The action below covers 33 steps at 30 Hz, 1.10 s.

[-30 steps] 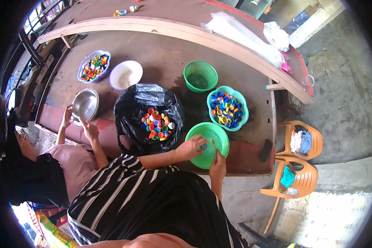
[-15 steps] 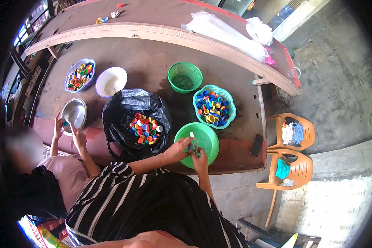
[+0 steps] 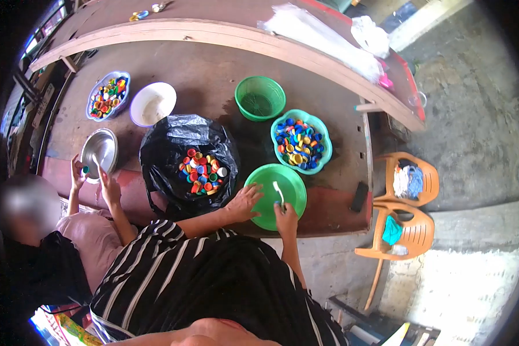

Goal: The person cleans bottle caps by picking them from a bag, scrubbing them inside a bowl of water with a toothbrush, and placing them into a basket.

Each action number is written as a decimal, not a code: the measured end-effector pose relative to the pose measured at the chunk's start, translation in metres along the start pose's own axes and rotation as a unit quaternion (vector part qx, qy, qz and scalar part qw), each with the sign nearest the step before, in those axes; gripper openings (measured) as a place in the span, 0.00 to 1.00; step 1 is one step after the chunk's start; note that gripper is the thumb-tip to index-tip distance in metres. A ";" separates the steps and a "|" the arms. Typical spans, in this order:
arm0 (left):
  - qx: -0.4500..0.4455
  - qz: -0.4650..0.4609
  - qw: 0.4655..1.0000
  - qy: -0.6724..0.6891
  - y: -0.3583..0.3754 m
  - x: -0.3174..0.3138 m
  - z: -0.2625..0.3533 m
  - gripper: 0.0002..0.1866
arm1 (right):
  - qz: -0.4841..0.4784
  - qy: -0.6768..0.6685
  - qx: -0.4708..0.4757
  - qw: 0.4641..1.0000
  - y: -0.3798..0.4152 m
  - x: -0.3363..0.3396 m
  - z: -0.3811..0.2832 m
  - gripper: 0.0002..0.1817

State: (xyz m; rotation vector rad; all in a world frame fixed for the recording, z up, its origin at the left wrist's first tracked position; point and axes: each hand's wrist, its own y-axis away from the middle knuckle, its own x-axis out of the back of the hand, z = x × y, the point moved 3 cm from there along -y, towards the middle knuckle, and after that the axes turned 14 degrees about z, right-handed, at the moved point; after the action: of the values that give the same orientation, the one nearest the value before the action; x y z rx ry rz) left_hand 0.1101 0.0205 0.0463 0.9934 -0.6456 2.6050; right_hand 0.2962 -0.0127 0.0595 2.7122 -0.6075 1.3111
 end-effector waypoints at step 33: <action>-0.042 -0.047 0.997 0.047 0.016 -0.010 -0.023 0.33 | 0.184 0.060 0.088 0.977 -0.094 0.015 0.051 0.23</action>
State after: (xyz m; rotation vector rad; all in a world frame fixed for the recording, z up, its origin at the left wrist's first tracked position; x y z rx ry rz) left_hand 0.0979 0.0173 0.0194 0.8497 -0.6630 2.5032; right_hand 0.3784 0.0575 0.0487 2.7181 -1.0675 1.6703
